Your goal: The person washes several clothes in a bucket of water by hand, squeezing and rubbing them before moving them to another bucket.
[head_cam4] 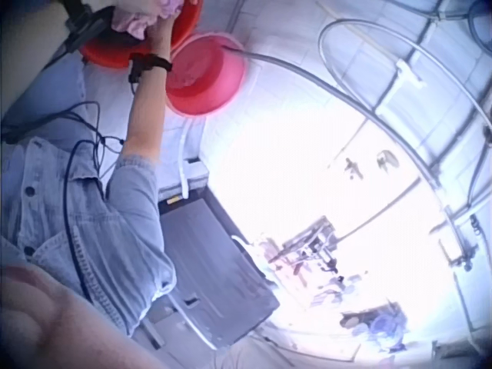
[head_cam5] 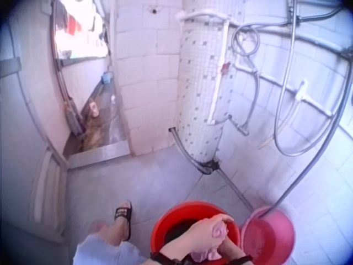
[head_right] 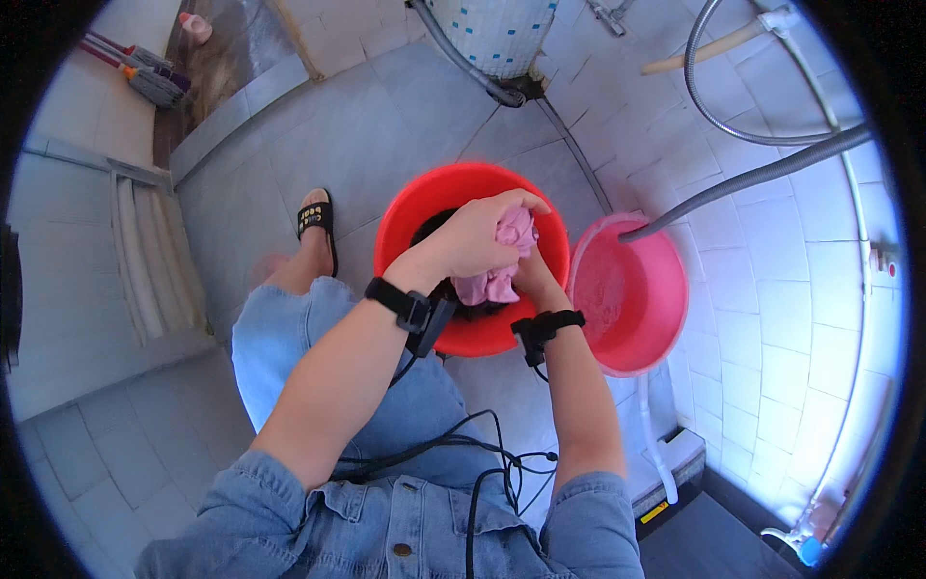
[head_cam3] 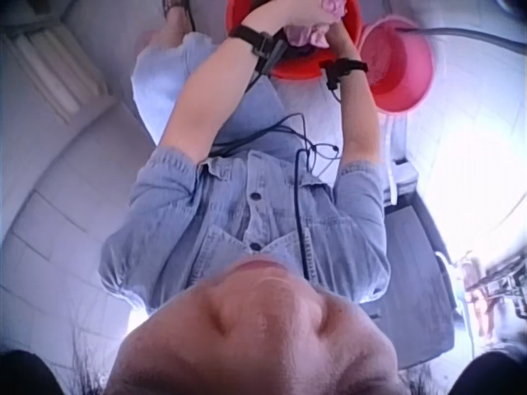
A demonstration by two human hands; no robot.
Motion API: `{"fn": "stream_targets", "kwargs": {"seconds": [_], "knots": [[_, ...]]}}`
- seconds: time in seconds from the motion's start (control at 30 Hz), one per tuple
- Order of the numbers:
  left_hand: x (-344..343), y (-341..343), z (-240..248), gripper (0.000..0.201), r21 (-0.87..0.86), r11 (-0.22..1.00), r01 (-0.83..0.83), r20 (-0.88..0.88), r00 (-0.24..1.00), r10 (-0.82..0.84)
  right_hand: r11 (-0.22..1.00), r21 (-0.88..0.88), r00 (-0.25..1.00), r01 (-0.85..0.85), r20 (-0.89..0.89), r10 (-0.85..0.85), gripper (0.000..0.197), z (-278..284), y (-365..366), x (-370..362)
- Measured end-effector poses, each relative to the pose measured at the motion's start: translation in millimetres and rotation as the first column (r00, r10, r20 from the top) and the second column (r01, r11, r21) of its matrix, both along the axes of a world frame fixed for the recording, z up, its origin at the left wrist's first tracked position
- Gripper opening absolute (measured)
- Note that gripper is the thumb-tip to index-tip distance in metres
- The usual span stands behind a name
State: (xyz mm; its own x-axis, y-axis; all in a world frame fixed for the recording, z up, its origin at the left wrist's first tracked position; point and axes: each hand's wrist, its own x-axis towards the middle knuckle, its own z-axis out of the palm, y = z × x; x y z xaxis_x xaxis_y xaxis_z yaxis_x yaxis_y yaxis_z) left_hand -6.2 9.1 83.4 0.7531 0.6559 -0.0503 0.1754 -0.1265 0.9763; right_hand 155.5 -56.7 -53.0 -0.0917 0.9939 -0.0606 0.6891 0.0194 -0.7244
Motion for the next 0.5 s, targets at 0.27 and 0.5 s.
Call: {"fn": "stream_targets", "kwargs": {"seconds": [0.27, 0.5], "knots": [[-14, 32, -50, 0.034, -0.079, 0.960, -0.267, 0.011, 0.963, 0.269, 0.827, -0.468, 0.188, 0.311, -0.823, -0.536, 0.035, 29, 13, 8], [10, 14, -59, 0.055, -0.626, 0.532, -0.570, -0.433, 0.822, 0.370, 0.928, -0.216, 0.257, 0.303, -0.919, -0.297, 0.062, 93, 2, -34]]}}
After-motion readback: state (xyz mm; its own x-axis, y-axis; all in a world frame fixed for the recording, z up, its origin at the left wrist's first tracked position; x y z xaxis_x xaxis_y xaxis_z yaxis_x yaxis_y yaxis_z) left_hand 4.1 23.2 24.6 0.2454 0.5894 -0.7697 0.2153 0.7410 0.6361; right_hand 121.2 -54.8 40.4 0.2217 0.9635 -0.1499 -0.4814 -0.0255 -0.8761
